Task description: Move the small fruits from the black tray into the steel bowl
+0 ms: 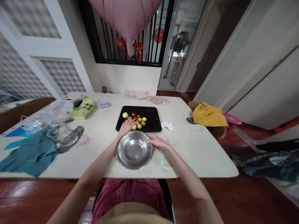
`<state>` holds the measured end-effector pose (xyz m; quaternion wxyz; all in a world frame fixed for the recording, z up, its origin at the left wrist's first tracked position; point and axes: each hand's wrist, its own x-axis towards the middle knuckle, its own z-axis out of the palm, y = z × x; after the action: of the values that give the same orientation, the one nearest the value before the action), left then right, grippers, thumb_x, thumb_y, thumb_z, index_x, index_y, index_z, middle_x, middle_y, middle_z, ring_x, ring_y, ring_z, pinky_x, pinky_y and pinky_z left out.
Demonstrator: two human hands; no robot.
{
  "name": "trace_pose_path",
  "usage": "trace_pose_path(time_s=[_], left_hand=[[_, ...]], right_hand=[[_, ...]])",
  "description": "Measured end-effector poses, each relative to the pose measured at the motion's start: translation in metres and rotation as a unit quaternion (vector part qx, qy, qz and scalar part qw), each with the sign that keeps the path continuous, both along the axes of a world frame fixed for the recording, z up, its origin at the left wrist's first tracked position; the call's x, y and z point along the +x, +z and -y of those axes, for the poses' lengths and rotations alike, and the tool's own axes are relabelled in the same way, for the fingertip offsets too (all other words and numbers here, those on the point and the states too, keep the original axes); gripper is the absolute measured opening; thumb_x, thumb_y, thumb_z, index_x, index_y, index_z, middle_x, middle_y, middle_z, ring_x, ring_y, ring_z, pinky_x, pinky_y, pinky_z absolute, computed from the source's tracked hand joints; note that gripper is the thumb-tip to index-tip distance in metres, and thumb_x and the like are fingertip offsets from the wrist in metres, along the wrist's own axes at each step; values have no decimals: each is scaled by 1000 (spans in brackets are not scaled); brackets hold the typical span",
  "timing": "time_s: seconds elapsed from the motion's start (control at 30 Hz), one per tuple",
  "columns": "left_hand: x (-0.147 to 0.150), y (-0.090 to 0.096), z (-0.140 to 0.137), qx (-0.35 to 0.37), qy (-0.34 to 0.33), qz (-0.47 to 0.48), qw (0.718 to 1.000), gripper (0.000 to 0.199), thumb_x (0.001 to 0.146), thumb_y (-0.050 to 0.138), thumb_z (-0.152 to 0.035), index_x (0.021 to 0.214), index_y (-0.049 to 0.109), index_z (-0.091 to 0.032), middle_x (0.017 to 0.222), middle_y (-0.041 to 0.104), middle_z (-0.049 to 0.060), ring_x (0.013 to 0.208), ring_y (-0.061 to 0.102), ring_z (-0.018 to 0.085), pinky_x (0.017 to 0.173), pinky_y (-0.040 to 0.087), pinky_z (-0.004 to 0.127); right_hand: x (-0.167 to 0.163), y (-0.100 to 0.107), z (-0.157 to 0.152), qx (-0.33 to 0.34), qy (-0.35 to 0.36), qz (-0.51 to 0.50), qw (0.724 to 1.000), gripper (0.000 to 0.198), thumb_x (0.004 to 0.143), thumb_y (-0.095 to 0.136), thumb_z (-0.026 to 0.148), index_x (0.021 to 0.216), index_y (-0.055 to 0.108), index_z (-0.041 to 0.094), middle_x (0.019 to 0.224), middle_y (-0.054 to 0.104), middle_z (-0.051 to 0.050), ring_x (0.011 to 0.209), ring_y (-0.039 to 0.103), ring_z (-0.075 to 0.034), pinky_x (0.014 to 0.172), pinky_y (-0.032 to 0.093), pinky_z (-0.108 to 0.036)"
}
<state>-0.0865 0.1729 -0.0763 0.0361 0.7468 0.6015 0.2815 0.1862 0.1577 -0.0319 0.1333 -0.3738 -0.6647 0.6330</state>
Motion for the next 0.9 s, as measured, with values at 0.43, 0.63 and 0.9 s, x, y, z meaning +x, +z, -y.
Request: trace_pose_path(time_s=[0.43, 0.63, 0.9], left_hand=[[-15, 0, -2, 25, -86, -15, 996, 58, 101, 60, -29, 159, 53, -29, 160, 58, 9, 161, 38, 27, 136, 27, 50], [-20, -7, -7, 17, -131, -96, 987, 52, 105, 61, -38, 156, 56, -24, 159, 59, 11, 162, 37, 26, 137, 24, 54], [-9, -12, -8, 26, -118, -103, 987, 54, 105, 62, -41, 156, 56, -23, 159, 59, 13, 162, 38, 29, 135, 27, 56]], right_hand=[[-12, 11, -55, 260, -162, 51, 950, 42, 105, 50, 52, 101, 73, 17, 59, 64, 0, 50, 62, -16, 55, 51, -25], [-40, 12, -83, 477, -74, 165, 860, 27, 91, 73, 16, 118, 75, 20, 110, 76, -7, 89, 72, -19, 77, 54, -27], [-48, -11, -97, 478, -44, 180, 859, 34, 89, 77, 17, 122, 74, 21, 125, 74, -11, 100, 72, -24, 88, 58, -34]])
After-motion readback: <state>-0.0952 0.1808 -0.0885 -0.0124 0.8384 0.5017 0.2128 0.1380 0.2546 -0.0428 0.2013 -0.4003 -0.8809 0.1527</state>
